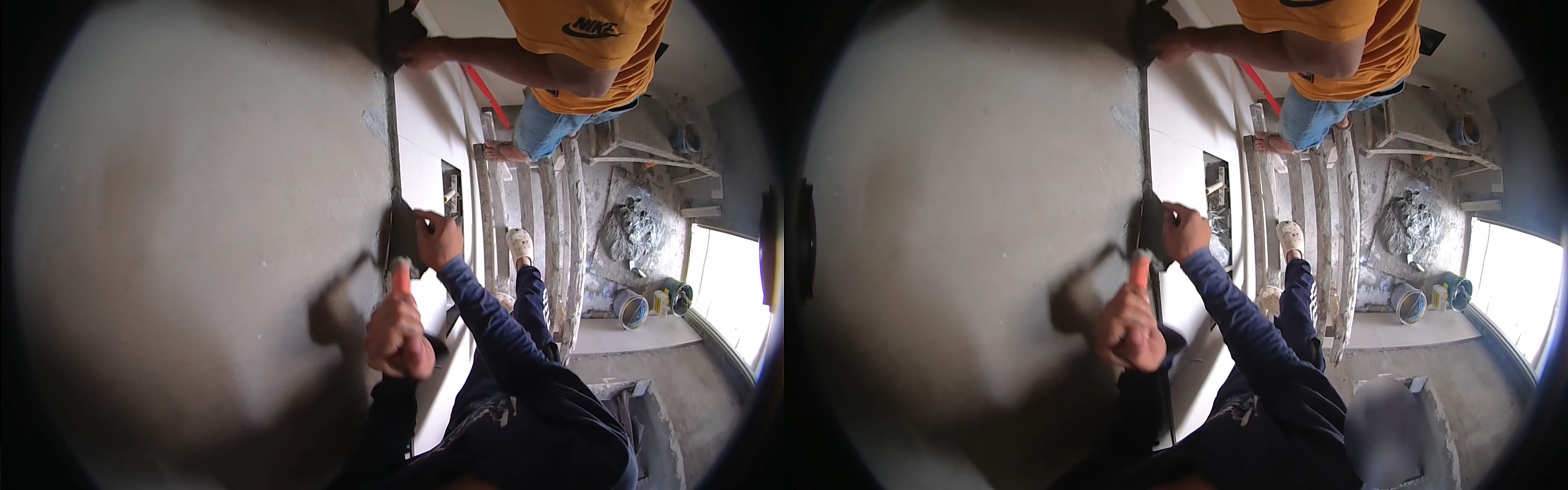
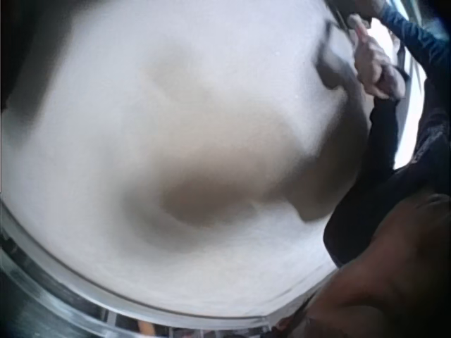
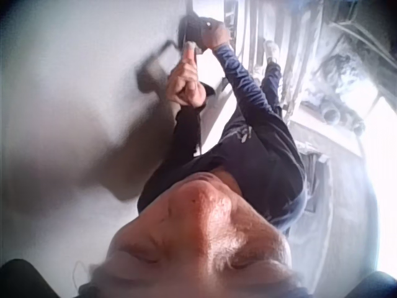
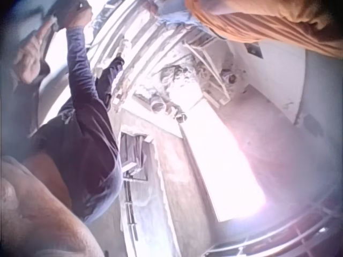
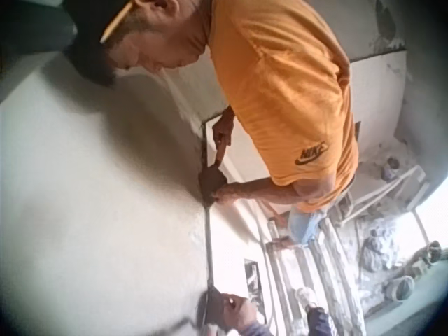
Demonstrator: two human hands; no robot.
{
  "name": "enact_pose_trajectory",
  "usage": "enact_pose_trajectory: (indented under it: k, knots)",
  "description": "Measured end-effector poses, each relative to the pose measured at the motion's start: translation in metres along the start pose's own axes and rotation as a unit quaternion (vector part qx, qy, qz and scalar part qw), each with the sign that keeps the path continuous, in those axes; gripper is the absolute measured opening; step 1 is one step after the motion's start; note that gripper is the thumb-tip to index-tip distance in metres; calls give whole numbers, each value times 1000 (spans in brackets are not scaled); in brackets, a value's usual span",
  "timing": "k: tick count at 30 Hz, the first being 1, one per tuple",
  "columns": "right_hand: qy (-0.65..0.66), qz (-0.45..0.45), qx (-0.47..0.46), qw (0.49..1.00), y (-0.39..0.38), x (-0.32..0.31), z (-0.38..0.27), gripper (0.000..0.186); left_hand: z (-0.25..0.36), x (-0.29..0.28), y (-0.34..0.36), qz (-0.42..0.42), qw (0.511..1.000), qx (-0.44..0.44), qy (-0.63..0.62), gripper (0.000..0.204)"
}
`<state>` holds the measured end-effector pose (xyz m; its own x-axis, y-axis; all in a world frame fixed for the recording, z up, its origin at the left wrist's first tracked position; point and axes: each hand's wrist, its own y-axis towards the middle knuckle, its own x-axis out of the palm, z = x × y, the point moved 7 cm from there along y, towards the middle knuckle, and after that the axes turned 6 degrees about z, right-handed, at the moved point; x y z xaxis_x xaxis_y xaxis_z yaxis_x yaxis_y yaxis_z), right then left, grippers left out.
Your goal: The person applies plaster to a wall using a trowel, smoothing the surface in a construction setting. A coworker is also seen working on the wall nearby.
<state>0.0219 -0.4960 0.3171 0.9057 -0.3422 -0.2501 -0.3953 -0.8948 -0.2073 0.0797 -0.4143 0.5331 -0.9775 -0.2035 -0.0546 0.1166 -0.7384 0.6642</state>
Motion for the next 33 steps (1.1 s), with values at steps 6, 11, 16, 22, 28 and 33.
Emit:
enact_pose_trajectory:
  k: [6,11,16,22,28,33]
  knots:
    - [33,-37,29,998,-21,-8,6,24,12,-2,-17,-5,1000,-21,-14,33]
    - [-4,-35,30,999,14,-5,-9,24,-11,-8,9,17,997,-48,-52,30]
    - [3,-15,16,1000,-2,1,-4,23,-2,-21,-7,12,997,-57,-59,30]
    - [-14,-8,-12,1000,25,-5,-10,22,-18,-6,15,23,997,-41,-68,25]
    - [-47,21,-19,998,35,-1,-20,22,-29,-8,28,46,995,-37,-82,27]
    - [-36,-46,16,998,16,-6,-11,23,-10,-9,12,61,996,-36,-58,34]
